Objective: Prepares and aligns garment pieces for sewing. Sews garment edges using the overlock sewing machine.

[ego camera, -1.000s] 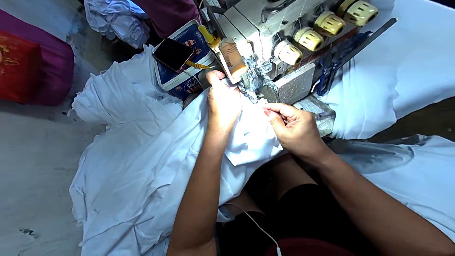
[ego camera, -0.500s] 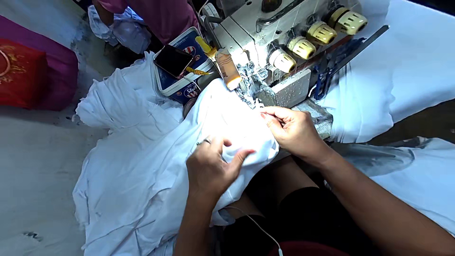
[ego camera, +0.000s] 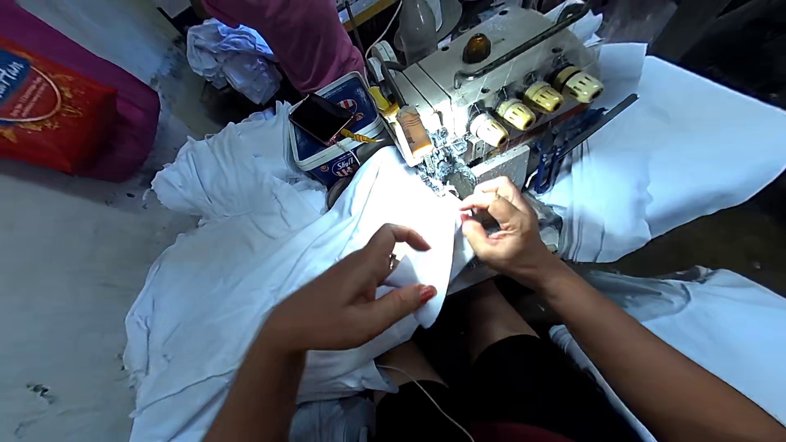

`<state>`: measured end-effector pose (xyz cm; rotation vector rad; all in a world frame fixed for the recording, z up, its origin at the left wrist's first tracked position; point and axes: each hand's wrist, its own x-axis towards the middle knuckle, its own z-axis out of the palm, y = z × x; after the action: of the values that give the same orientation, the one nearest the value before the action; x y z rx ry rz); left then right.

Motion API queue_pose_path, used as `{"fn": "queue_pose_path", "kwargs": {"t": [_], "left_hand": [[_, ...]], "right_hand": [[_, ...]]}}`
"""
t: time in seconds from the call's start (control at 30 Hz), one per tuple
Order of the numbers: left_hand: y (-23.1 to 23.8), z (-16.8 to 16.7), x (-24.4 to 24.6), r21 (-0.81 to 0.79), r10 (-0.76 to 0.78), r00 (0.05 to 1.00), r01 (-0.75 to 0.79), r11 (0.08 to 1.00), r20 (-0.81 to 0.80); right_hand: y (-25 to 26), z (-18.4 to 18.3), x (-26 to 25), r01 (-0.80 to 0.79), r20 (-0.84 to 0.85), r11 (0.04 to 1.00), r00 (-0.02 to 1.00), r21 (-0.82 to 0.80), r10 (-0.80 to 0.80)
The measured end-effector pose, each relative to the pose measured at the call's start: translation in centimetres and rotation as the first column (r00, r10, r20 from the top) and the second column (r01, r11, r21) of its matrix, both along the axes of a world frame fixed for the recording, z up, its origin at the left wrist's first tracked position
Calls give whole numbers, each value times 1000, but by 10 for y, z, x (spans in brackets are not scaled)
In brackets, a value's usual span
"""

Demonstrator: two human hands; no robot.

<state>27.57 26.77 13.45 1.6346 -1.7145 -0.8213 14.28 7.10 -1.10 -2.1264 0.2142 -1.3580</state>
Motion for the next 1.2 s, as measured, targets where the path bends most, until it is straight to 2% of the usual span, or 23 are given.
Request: {"fn": "queue_pose_path", "kwargs": {"t": [0.1, 0.13, 0.2, 0.27, 0.3, 0.33, 0.4, 0.47, 0.5, 0.6, 0.63, 0.7, 0.77, 0.83, 0.87, 0.9, 0.97, 1.0, 1.07, 1.1, 1.13, 1.2], "left_hand": [[-8, 41, 0, 71, -167, 986, 166, 984, 11], [-14, 50, -1, 71, -225, 970, 219, 973, 95], [-24, 55, -6, 103, -246, 871, 224, 969, 426], [-31, 39, -21, 143, -192, 684, 128, 981, 704], [-34, 17, -28, 75, -139, 593, 132, 988, 793], [-37, -8, -34, -19, -75, 521, 174, 985, 850], [-42, -50, -43, -179, 32, 463, 278, 944, 886], [-34, -65, -49, -211, 40, 536, 262, 942, 843], [-26, -62, -52, -201, 25, 596, 230, 952, 803], [8, -26, -62, -72, -106, 715, 214, 974, 691], [19, -12, -63, -17, -141, 731, 205, 979, 668], [33, 12, -58, 67, -135, 718, 123, 990, 683], [40, 27, -46, 38, -89, 733, 86, 996, 675], [42, 40, -33, -12, -79, 799, 107, 994, 596], [41, 43, -28, -51, -77, 854, 120, 991, 514], [36, 43, -24, -102, -75, 908, 128, 987, 413], [20, 35, -21, -207, -89, 973, 134, 969, 213], [9, 30, -21, -245, -112, 982, 147, 958, 150], [-11, 22, -21, -227, -205, 968, 235, 945, 148], [-17, 22, -21, -174, -272, 946, 302, 937, 174], [-17, 28, -19, -101, -327, 918, 356, 929, 226], [-4, 54, -12, 3, -356, 847, 387, 922, 395]], "right_hand": [[1, 8, 5, -225, -3, 965, 974, -133, 227], [2, 14, 3, -271, -22, 946, 962, -178, 272], [4, 26, -9, -372, -112, 898, 928, -234, 355], [7, 39, -37, -422, -277, 864, 895, -276, 348], [9, 44, -53, -416, -359, 858, 883, -301, 302], [13, 49, -69, -400, -434, 857, 868, -326, 240], [19, 54, -96, -368, -528, 855, 839, -366, 135], [21, 55, -113, -330, -517, 861, 851, -388, 93], [20, 56, -118, -335, -481, 871, 866, -358, 135], [21, 60, -110, -454, -299, 885, 863, -105, 407], [25, 56, -98, -463, -227, 886, 867, -36, 444], [35, 36, -62, -375, -141, 924, 913, 77, 382], [43, 18, -31, -258, -283, 926, 899, 275, 335], [44, 18, -17, -245, -451, 856, 765, 456, 460], [46, 21, -19, -286, -466, 839, 726, 462, 505], [49, 25, -25, -367, -434, 841, 732, 399, 525], [58, 44, -46, -571, -271, 783, 735, 246, 621], [63, 59, -57, -662, -189, 731, 706, 165, 682], [72, 85, -74, -740, -55, 672, 670, 29, 741], [76, 90, -78, -722, 21, 692, 692, 0, 722], [79, 86, -79, -649, 90, 761, 757, -5, 647], [89, 58, -69, -437, 110, 896, 897, 83, 427]]}}
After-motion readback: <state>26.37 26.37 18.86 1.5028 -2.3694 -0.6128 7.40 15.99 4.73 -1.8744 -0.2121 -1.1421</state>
